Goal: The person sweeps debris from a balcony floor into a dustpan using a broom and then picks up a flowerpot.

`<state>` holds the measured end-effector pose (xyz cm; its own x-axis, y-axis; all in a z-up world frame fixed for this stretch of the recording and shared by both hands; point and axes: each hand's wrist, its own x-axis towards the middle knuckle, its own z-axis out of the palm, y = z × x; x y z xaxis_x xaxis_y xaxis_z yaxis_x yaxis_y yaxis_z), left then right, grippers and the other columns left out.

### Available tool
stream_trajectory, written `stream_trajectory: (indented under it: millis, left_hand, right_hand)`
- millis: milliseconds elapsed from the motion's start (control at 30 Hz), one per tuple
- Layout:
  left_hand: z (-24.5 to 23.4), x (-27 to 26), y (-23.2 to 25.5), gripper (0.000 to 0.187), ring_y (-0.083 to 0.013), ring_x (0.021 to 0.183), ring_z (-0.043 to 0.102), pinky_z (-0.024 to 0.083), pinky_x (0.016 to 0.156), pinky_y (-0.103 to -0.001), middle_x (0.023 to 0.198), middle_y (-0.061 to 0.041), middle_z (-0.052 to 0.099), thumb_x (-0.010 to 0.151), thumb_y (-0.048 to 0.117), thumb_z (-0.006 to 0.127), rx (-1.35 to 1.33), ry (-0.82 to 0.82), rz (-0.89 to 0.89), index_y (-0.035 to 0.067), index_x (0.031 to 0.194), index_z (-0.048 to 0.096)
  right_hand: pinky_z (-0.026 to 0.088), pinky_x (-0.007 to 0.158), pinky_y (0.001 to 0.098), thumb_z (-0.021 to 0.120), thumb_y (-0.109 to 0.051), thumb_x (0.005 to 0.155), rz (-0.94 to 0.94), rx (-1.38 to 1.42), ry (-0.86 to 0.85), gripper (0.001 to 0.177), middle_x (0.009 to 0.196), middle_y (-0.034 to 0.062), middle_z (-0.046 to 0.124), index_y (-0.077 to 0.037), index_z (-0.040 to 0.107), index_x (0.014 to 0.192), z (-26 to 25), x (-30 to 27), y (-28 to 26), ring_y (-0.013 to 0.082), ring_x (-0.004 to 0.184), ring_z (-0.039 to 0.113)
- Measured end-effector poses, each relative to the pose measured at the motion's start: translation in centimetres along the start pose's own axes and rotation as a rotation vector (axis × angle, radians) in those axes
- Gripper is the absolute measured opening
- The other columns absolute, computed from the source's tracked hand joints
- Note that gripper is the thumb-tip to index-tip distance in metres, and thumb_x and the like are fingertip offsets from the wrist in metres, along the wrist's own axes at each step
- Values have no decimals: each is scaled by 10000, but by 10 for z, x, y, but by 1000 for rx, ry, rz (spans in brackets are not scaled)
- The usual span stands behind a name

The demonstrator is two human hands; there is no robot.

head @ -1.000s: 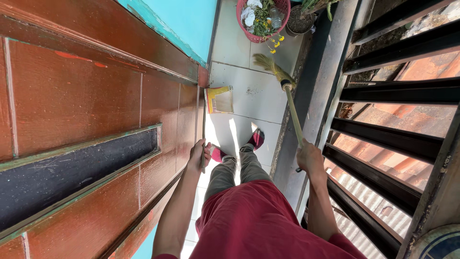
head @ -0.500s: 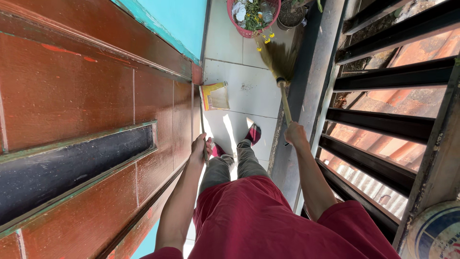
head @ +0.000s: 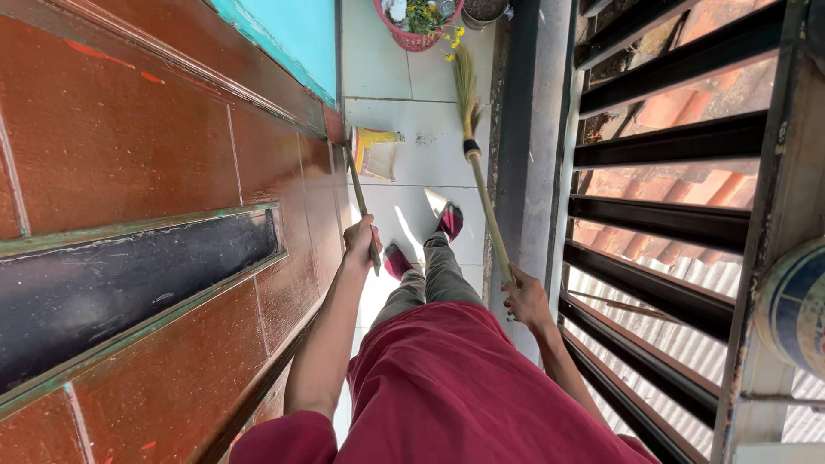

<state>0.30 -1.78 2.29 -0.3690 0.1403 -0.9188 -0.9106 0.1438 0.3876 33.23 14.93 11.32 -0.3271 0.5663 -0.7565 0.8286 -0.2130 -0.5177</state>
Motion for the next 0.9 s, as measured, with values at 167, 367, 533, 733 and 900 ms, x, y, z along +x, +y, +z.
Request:
stream_trajectory:
  millis: [167,367,533,733,900]
  left_hand:
    - [-14,-22,-27,271,-90,429,354,274,342,-259,621,-2,422,998,197,558,-1,-58,51,72,787,441]
    - [-23,-63,-45,158,-89,492,418,326,379,-256,708,-7,431,996,172,549,-25,-115,132,63,954,443]
    - [-27,-76,-50,147,-76,497,395,317,389,-244,722,4,416,1013,169,538,-88,-217,181,51,1022,450]
    - [-36,-80,-44,192,-83,494,404,324,390,-251,711,-2,424,1027,169,539,-116,-316,220,73,902,429]
    - [-40,-89,-35,182,-79,486,398,305,377,-254,686,6,417,1000,156,556,-108,-233,193,101,869,442]
  right_hand:
    - [416,398,205,533,-131,1029,132,533,-176,497,893,89,669,-46,491,1517,-5,-9,34,73,542,485]
    - [348,347,154,503,-126,1024,341,779,-402,466,834,55,622,-82,506,1488,42,29,75,41,509,442]
    - [314,339,161,539,-59,976,368,601,-471,498,767,73,650,-48,574,1473,76,54,84,52,488,468]
    - [394,400,251,651,-39,920,315,113,-329,427,774,103,700,-88,705,1341,61,86,68,129,523,556]
    - [535,489,301,700,-111,923,160,-391,-188,365,815,80,755,-142,729,1286,25,114,34,138,611,658]
